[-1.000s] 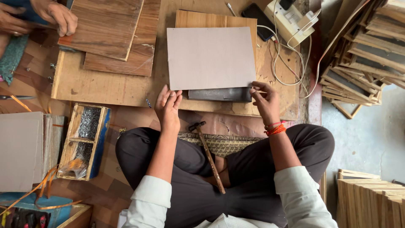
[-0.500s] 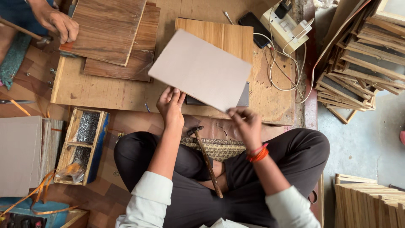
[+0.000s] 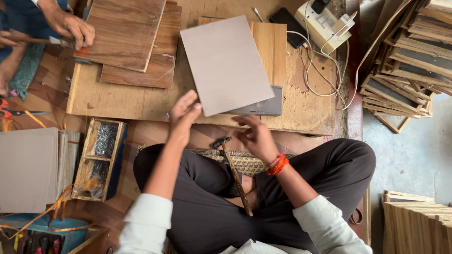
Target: The person sits on the floor and assembles picture frames by placing a wooden frame over a board, then using a hammer to drive nails into the frame edges. The person repeatedly picks up frames, aligns them, and hammers nails to secure them.
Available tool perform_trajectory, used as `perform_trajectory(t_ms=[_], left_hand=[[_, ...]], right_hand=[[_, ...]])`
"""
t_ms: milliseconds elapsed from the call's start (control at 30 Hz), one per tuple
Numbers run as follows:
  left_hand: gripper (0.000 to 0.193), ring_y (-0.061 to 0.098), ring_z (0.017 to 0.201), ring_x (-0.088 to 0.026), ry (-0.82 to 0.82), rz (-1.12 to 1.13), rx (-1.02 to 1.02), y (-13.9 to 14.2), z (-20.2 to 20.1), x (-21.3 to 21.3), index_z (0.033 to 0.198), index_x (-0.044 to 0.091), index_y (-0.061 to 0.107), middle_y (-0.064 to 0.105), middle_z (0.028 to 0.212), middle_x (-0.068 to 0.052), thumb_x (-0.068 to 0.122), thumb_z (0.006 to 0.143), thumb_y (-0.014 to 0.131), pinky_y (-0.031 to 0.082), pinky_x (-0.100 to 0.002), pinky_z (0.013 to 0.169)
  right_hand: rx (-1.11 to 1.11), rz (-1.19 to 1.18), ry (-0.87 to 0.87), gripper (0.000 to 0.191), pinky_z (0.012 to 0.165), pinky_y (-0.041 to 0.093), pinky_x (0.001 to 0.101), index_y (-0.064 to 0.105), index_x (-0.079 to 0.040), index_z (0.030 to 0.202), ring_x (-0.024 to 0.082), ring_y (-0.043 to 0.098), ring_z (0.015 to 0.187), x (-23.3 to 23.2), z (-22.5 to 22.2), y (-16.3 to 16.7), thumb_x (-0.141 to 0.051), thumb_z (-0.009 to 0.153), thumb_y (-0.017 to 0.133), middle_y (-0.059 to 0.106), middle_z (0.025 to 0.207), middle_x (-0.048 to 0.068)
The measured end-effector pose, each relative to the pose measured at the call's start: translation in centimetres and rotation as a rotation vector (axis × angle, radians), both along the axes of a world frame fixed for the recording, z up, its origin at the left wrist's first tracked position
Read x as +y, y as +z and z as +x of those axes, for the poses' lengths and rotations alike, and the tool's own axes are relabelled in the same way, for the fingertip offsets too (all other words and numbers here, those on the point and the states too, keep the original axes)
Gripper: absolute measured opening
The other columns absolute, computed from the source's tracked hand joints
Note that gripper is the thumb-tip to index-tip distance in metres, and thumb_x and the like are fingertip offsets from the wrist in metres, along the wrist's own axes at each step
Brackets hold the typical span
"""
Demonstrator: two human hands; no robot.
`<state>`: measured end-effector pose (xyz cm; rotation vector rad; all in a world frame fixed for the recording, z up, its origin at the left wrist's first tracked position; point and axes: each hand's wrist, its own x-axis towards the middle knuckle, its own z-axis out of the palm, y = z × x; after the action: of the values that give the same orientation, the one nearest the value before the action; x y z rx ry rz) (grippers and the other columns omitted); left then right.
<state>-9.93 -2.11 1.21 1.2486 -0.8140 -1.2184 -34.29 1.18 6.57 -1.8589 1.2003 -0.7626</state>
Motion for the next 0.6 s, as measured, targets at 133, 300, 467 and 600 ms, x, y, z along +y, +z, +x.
perform_trajectory(t_ms=[133,300,467,600], left_hand=[[0.052,0.068,0.117,-0.023,0.002,-0.136,-0.121,-1.0,8.1,2.2,0.135,0.001,0.060,0.066,0.133,-0.014,0.007,0.085,0.074,0.058,-0.032,0.098],[0.011,0.074,0.099,-0.029,0.122,0.260,-1.263,-2.3,20.7,7.9,0.110,0.015,0.076,0.077,0.108,-0.009,0.018,0.100,0.071,0.057,-0.041,0.086],[0.023,0.074,0.098,-0.031,-0.117,0.463,-1.377,-4.5,24.8,11.1,0.113,0.021,0.075,0.078,0.108,-0.005,0.018,0.090,0.074,0.058,-0.045,0.086],[0.029,0.073,0.102,-0.032,-0.240,0.581,-1.479,-4.6,24.8,10.2,0.115,0.023,0.077,0.078,0.109,-0.007,0.016,0.087,0.076,0.058,-0.046,0.086]], right_hand=[[0.106,-0.121,-0.092,0.041,0.077,0.065,0.0292,0.068,-0.006,0.129,0.020,0.074,0.089,0.7,-4.3,0.5,-0.002,0.088,0.071,0.072,0.112,0.014],[0.339,0.098,0.186,0.043,0.063,0.055,0.0397,0.064,-0.008,0.133,0.032,0.069,0.067,7.0,-4.9,0.8,-0.028,0.094,0.069,0.070,0.075,0.017],[0.061,-0.078,0.442,0.032,0.072,0.056,0.0382,0.066,-0.004,0.132,0.032,0.073,0.085,12.4,-1.0,-1.1,-0.024,0.108,0.066,0.076,0.101,0.014],[-0.136,0.903,0.076,0.029,0.052,0.047,0.0326,0.069,-0.001,0.118,0.019,0.056,0.055,13.6,-1.1,-1.2,-0.006,0.091,0.059,0.069,0.084,0.009]])
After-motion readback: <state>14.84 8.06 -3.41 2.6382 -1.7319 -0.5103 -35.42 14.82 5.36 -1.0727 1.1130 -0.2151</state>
